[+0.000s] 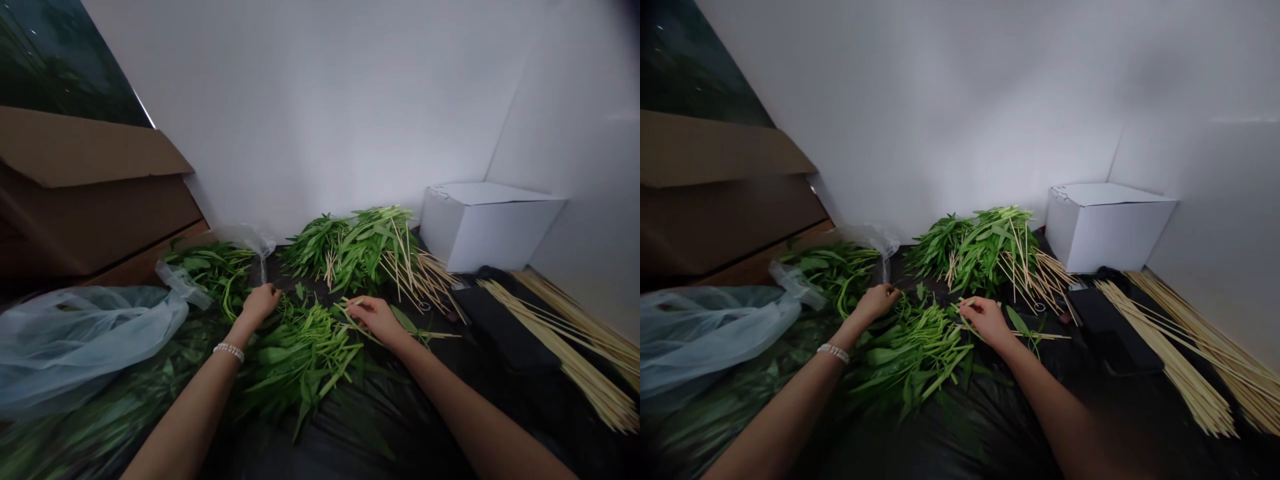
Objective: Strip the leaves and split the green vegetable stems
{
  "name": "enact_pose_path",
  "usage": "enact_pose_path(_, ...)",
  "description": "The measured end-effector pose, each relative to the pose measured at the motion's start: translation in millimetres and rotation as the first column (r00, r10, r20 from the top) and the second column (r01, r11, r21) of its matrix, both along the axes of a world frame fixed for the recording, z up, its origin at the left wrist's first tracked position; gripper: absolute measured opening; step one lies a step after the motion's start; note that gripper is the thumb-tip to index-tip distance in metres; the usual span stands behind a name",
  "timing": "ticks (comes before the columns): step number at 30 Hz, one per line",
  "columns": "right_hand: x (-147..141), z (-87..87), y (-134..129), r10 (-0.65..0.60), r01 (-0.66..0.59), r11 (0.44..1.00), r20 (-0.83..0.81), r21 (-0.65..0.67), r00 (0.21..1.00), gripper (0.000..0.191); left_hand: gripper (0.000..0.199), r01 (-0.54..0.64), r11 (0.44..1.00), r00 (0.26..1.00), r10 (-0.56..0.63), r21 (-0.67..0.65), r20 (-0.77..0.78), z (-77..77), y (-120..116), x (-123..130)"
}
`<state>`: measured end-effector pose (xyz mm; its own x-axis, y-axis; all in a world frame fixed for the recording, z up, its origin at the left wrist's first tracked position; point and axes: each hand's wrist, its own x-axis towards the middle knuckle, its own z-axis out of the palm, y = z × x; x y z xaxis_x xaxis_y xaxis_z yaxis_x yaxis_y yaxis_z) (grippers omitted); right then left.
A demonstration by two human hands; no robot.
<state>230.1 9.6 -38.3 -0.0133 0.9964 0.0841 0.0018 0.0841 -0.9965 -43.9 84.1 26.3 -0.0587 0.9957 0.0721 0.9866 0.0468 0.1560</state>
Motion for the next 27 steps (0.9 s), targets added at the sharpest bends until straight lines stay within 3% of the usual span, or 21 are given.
enact_pose_path(6,-2,-0.7,0,0.0,-0.001,1.0,0.021,0.018,1.0,0.021,0.074,-0.084,0.996,0.988,0.083,-0.004,-0.128,-25.5,1,-1)
enact_pose_path(10,-2,-2.5,1,0.003,-0.003,0.999,0.021,0.032,1.0,0.022,0.074,-0.062,0.998,0.996,0.063,-0.01,0.062,-28.9,6,2)
enact_pose_path(14,-2,-3.0,1,0.008,-0.008,1.0,0.014,0.024,1.0,0.023,0.071,-0.064,0.998,0.973,0.063,-0.001,0.221,-25.5,16,-12)
enact_pose_path(19,-2,-2.9,1,0.016,-0.017,0.999,0.021,0.031,1.0,0.023,0.06,-0.081,0.993,0.918,0.042,0.084,0.395,-5.3,20,-30)
enact_pose_path(21,-2,-2.9,0,0.019,-0.02,0.999,0.028,0.033,0.999,0.025,0.056,-0.058,0.989,0.868,-0.016,0.133,0.497,4.5,17,-29)
enact_pose_path(24,-2,-3.1,1,0.022,-0.023,0.999,0.025,0.03,0.999,0.026,0.05,-0.015,0.939,0.752,-0.215,0.343,0.622,13.0,8,-19)
enact_pose_path(25,-2,-3.3,1,0.024,-0.025,0.999,0.024,0.03,0.999,0.024,0.046,-0.004,0.901,0.741,-0.29,0.435,0.606,13.0,3,-14)
enact_pose_path(27,-2,-4.0,2,0.027,-0.027,0.999,0.013,0.031,1.0,0.022,0.038,0.066,0.812,0.789,-0.398,0.58,0.469,8.1,-9,-1)
